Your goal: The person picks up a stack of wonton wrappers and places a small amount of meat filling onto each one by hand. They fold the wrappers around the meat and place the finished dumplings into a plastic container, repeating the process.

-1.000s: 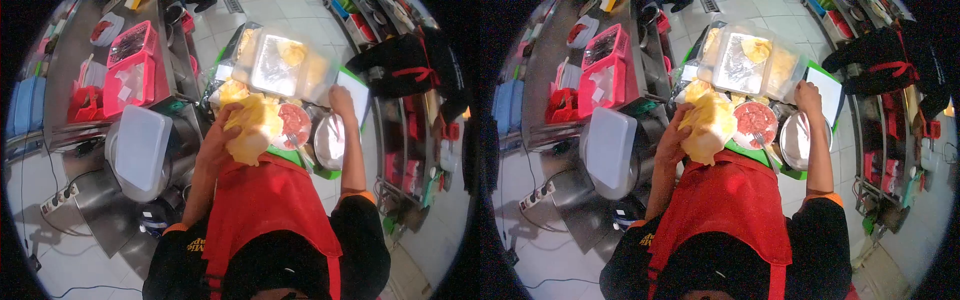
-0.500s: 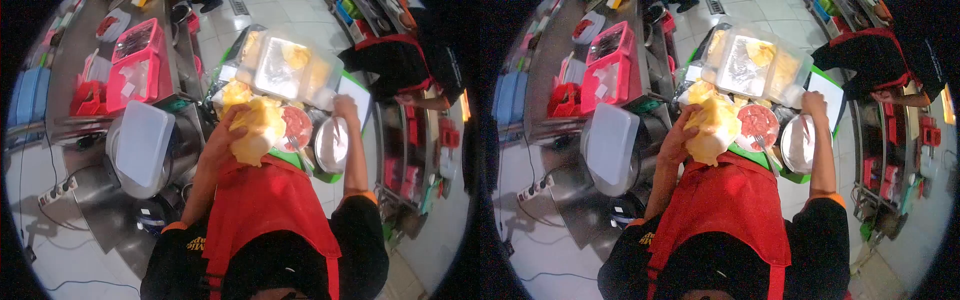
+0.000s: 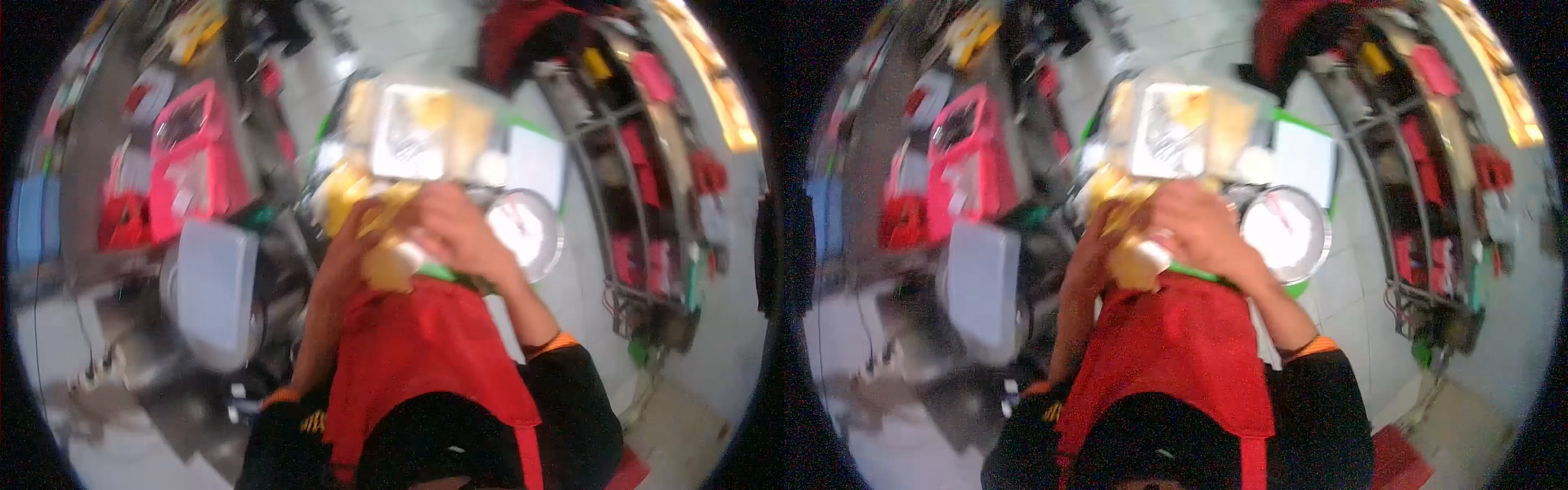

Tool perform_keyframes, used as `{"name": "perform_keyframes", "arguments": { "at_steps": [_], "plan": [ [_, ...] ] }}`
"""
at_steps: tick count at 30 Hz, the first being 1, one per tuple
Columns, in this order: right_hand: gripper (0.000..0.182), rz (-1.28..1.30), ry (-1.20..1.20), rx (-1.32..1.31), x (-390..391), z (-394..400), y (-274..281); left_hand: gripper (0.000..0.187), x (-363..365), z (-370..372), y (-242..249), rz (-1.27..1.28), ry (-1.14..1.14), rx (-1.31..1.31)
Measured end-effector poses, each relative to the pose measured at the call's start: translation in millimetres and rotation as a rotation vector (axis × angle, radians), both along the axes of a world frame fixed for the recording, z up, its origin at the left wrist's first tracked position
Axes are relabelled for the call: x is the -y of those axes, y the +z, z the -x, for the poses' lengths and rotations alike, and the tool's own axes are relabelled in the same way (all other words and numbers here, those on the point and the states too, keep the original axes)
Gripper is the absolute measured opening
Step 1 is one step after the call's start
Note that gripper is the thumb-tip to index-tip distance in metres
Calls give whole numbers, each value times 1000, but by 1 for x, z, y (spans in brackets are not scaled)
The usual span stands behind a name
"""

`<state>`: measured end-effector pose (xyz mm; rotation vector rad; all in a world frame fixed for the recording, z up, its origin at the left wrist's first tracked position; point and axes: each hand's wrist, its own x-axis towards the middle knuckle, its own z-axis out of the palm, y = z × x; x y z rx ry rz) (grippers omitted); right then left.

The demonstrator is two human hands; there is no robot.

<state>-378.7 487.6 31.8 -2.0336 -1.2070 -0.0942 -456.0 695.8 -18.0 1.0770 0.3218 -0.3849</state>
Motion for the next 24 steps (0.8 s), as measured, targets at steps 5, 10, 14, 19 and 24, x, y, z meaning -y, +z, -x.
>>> {"name": "perform_keyframes", "arguments": {
  "at_steps": [5, 10, 14, 19, 24],
  "plan": [
    [28, -71, -127, 54, -1, 15, 22, 53, 11, -2, 0, 391, 31, 16],
    [26, -52, -68, 75, -2, 14, -8, 54, 11, -3, 13, 227, -16, 35],
    [29, -45, 19, 178, 2, 14, -6, 55, 9, -7, 0, 344, -62, 92],
    [31, 52, 3, 243, 4, 20, -2, 52, 9, -7, -10, 379, -39, 3],
    [30, 98, 40, 334, 3, 15, -12, 50, 11, -10, -11, 346, -7, -36]
  ]
}}
